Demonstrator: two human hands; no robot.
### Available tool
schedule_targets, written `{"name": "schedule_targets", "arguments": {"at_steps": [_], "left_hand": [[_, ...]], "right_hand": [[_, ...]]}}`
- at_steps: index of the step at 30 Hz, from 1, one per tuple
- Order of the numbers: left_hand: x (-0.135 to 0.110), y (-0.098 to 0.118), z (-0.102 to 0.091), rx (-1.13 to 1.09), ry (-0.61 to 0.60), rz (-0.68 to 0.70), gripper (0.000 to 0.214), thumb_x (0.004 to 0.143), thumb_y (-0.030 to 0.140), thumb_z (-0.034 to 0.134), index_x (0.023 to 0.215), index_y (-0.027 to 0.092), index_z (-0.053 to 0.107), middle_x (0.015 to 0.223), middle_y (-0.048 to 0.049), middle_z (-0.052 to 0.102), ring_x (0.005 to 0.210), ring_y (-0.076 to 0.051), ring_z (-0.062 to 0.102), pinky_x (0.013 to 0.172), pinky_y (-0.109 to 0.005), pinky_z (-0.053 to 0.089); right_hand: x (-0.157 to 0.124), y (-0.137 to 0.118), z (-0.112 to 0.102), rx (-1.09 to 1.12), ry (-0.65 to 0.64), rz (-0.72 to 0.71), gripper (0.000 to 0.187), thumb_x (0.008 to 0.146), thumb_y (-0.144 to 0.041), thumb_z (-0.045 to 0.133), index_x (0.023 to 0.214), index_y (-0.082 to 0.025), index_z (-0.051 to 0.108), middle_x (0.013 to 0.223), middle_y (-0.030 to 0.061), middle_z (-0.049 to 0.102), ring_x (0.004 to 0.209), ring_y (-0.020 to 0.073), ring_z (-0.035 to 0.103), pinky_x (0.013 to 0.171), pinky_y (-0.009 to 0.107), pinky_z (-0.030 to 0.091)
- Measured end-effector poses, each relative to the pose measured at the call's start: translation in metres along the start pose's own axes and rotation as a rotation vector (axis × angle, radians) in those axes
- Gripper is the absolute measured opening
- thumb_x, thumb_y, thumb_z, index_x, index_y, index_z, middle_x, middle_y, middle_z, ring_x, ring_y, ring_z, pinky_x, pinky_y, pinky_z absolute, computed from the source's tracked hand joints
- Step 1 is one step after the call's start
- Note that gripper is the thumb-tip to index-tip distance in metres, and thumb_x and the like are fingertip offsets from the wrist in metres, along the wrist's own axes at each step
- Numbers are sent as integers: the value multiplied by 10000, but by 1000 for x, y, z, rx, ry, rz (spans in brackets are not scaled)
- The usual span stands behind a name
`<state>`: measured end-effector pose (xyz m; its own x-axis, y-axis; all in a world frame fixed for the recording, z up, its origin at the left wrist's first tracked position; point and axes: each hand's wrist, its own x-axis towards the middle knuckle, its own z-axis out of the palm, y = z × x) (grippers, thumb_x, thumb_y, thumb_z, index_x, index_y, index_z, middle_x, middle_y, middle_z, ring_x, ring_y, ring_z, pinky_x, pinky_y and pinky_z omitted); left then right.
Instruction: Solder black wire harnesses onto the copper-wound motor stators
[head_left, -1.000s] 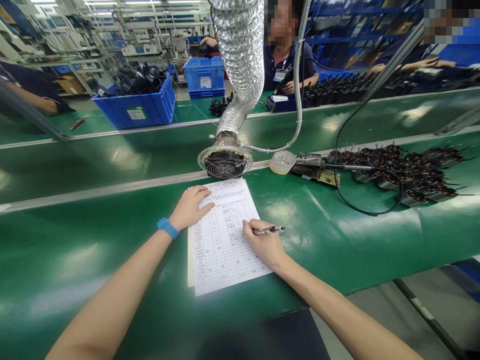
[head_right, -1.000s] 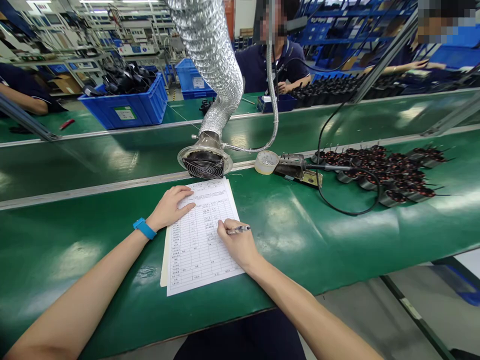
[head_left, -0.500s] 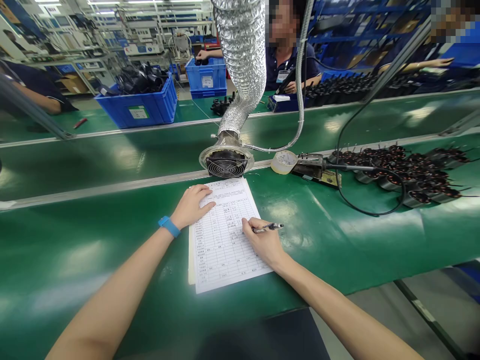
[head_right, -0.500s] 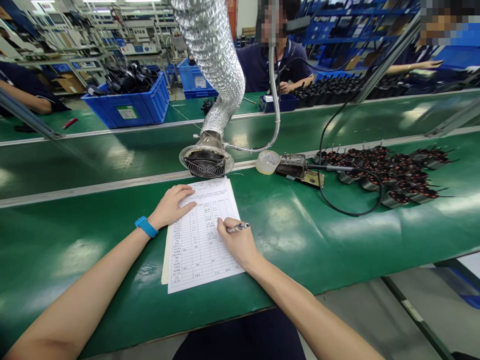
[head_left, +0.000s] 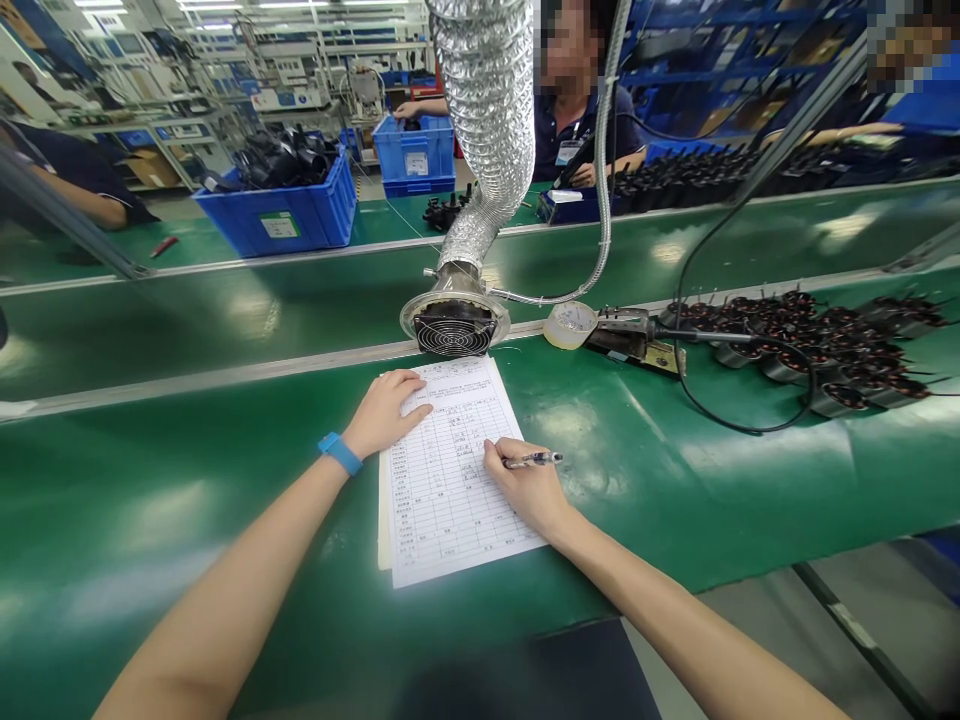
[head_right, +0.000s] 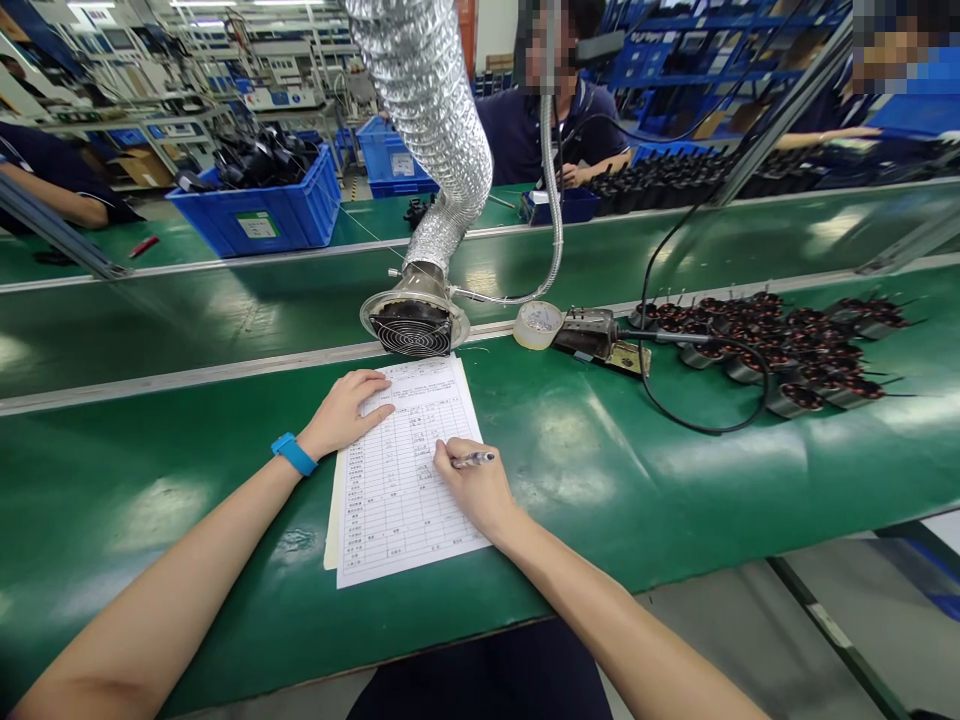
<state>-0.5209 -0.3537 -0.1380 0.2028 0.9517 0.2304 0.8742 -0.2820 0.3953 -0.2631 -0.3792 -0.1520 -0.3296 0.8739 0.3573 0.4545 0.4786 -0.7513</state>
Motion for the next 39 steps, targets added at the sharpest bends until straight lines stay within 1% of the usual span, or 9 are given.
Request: {"name": "schedule_targets", "arguments": {"at_steps": [5, 12, 17, 21, 29, 39], "left_hand": [[0, -3, 2, 7, 8, 10, 408, 944, 476, 516, 1236, 210, 617, 1302, -96, 582, 1216, -298, 513, 1042, -495, 417], [0, -4, 3, 5, 17, 19, 408, 946, 478, 515, 1237, 211, 617, 1304, -95, 581, 1221, -295, 512, 1055, -500, 407], [0, -4, 3, 9, 14, 18, 412, 949, 474, 515, 1244, 204, 613, 1306, -97, 580, 1221, -292, 510, 1056, -496, 407], [0, -4, 2, 5, 15, 18, 416, 947, 478, 517, 1244, 204, 613, 1302, -96, 582, 1215, -291, 514, 1049, -495, 414], [0, -4, 2, 7, 14, 17, 409, 945, 480, 511, 1240, 216, 617, 1301, -92, 583, 1213, -294, 514, 1047, -495, 413], [-1, -3, 2, -4, 3, 7, 424, 948, 488, 502, 1251, 213, 612, 1318, -101, 574, 1219, -300, 510, 1056, -518, 404]], "right_hand": [[-1, 0, 0, -19, -8, -20, 427, 928, -250, 464, 629, -207, 163, 542, -49, 202, 508, 99, 205, 504, 292, 194], [-2, 2, -1, -34, 32, 0, 445, 941, -282, 469, 619, -204, 171, 538, -50, 203, 503, 95, 204, 493, 293, 181], [-1, 2, -2, -36, 7, 4, 440, 928, -266, 476, 622, -203, 166, 538, -49, 202, 507, 94, 205, 493, 290, 185], [-1, 1, -2, -24, 25, 18, 440, 935, -273, 472, 615, -205, 177, 540, -48, 209, 506, 95, 213, 493, 288, 191], [-2, 1, -3, -16, 9, 19, 428, 924, -253, 460, 633, -209, 150, 546, -49, 192, 504, 98, 205, 495, 292, 190], [0, -1, -2, -21, 41, 27, 433, 918, -263, 458, 623, -216, 144, 543, -51, 180, 496, 101, 204, 491, 298, 187]]}}
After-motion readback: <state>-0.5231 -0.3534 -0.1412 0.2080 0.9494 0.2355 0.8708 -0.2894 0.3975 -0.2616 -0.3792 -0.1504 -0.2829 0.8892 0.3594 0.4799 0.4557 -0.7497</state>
